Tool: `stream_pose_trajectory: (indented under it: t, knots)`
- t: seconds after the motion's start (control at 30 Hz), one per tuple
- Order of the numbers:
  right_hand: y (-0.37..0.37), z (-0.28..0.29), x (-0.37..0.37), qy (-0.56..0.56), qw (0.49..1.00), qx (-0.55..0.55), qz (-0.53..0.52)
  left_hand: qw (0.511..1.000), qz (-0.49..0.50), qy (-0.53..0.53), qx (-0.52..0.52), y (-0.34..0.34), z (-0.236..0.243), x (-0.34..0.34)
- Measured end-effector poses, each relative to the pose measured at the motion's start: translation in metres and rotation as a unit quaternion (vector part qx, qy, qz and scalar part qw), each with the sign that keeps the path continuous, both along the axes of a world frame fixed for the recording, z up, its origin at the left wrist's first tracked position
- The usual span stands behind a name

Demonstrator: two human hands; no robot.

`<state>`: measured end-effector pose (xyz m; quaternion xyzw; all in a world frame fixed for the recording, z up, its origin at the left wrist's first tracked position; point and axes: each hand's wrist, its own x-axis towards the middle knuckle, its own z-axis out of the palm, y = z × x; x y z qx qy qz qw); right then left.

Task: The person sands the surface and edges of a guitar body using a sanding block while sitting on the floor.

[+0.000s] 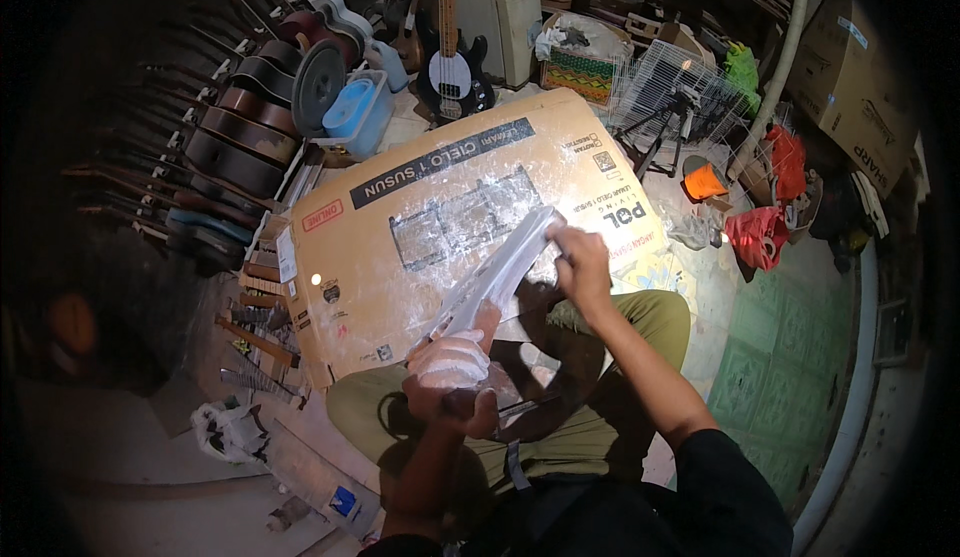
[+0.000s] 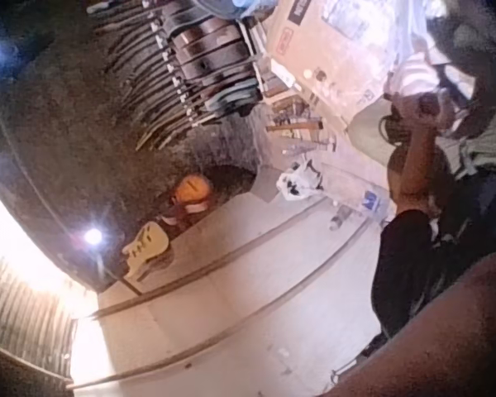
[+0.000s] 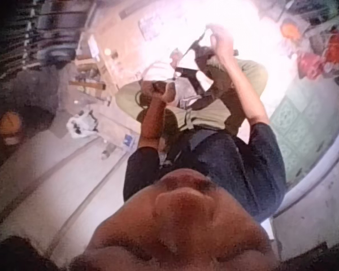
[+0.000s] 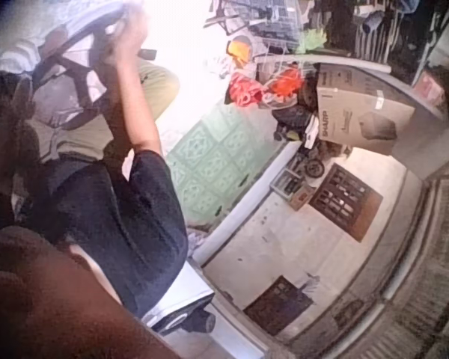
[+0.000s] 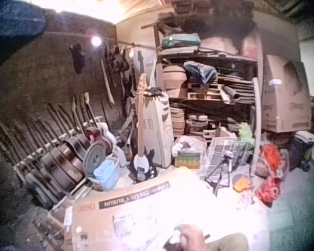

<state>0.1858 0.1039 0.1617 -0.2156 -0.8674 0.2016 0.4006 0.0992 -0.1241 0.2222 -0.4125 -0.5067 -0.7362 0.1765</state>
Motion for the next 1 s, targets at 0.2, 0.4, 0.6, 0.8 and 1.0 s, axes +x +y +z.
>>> stream_pose_trajectory:
  t: [0.2,0.4,0.6,0.8,1.0]
  knots:
    - [-0.074,0.018,0.007,0.018,0.988,-0.006,0.153,0.998,-0.050,0.011,-0.043,-0.010,0.005,-0.005]
    - [-0.027,0.007,0.001,0.011,0.999,-0.026,0.026,0.999,-0.037,0.014,-0.027,0.002,0.005,0.000]
    - [-0.013,-0.010,0.010,0.007,0.997,0.003,0.072,0.998,-0.032,0.014,-0.055,-0.008,-0.010,0.001]
    - [-0.081,0.025,0.010,-0.007,0.990,-0.055,0.131,0.997,-0.060,-0.026,-0.040,-0.004,0.014,-0.004]
    - [-0.019,0.004,0.000,0.007,0.998,-0.064,0.013,0.998,-0.057,-0.032,-0.020,-0.002,0.013,0.002]
